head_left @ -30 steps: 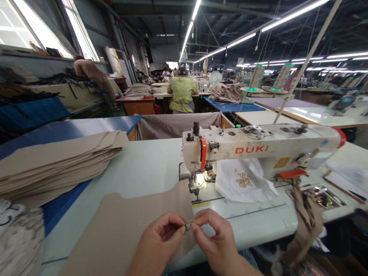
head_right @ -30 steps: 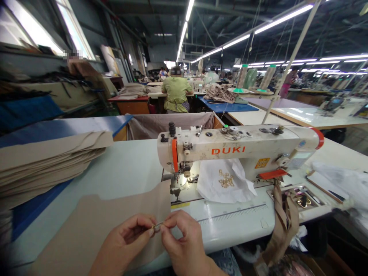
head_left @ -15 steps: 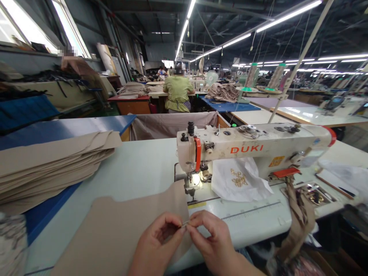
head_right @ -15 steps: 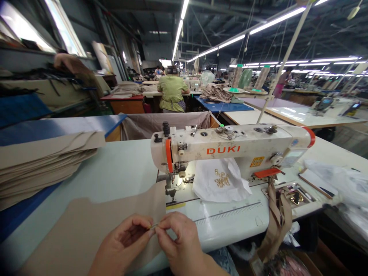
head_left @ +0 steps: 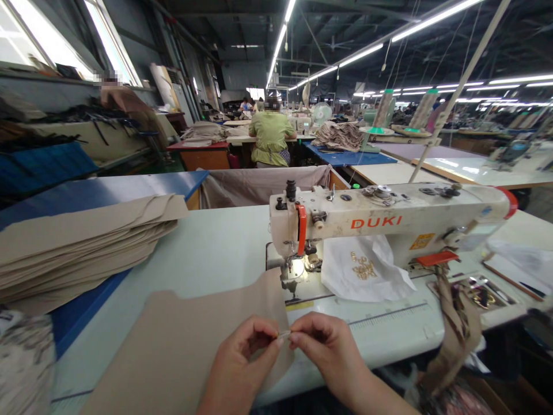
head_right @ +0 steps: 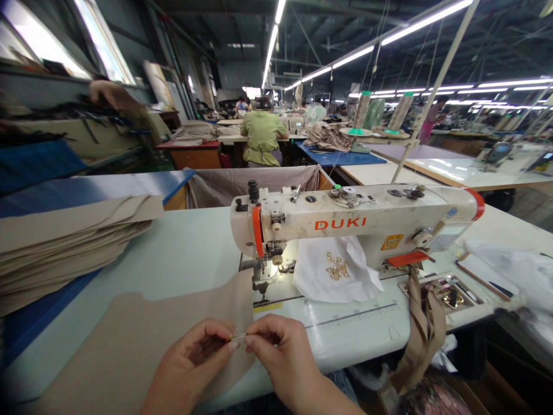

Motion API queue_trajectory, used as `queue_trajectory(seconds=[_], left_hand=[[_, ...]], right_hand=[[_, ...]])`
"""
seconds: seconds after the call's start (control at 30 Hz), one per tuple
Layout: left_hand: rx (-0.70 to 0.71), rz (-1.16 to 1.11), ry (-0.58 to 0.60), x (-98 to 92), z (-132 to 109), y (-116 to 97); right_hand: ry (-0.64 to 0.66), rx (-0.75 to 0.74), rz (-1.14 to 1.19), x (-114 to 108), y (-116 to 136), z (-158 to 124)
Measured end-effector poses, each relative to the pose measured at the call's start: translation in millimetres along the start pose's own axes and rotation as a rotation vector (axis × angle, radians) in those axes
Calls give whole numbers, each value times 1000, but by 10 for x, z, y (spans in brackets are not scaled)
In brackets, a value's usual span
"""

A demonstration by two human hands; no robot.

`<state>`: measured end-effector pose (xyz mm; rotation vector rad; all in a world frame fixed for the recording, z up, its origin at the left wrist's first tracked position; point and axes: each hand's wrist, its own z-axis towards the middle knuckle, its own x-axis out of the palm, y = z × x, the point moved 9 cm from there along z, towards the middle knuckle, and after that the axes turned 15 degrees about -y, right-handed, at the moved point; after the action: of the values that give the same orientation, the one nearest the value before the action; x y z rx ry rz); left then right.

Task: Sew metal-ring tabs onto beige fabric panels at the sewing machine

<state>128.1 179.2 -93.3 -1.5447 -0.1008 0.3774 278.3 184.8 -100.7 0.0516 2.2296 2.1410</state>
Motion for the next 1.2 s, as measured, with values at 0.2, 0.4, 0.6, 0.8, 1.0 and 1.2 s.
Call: queue_trajectory(seconds=[0.2, 0.4, 0.6, 0.8, 1.0, 1.2], left_hand=[[-68, -27, 4, 26, 10, 66], [-79, 35, 112, 70, 68, 97], [256, 318, 145, 51, 571, -29], [679, 669, 174, 281, 604, 172], [760, 686, 184, 271, 426, 200], [785, 646, 163, 224, 411, 124]], right_hand=[[39, -110, -210, 33, 119, 4], [74, -125, -251, 66, 106, 61], [51, 36, -144, -10, -124, 244], [15, 248, -113, -63, -347, 411], [55, 412, -185, 183, -459, 668], [113, 451, -260, 359, -463, 794]])
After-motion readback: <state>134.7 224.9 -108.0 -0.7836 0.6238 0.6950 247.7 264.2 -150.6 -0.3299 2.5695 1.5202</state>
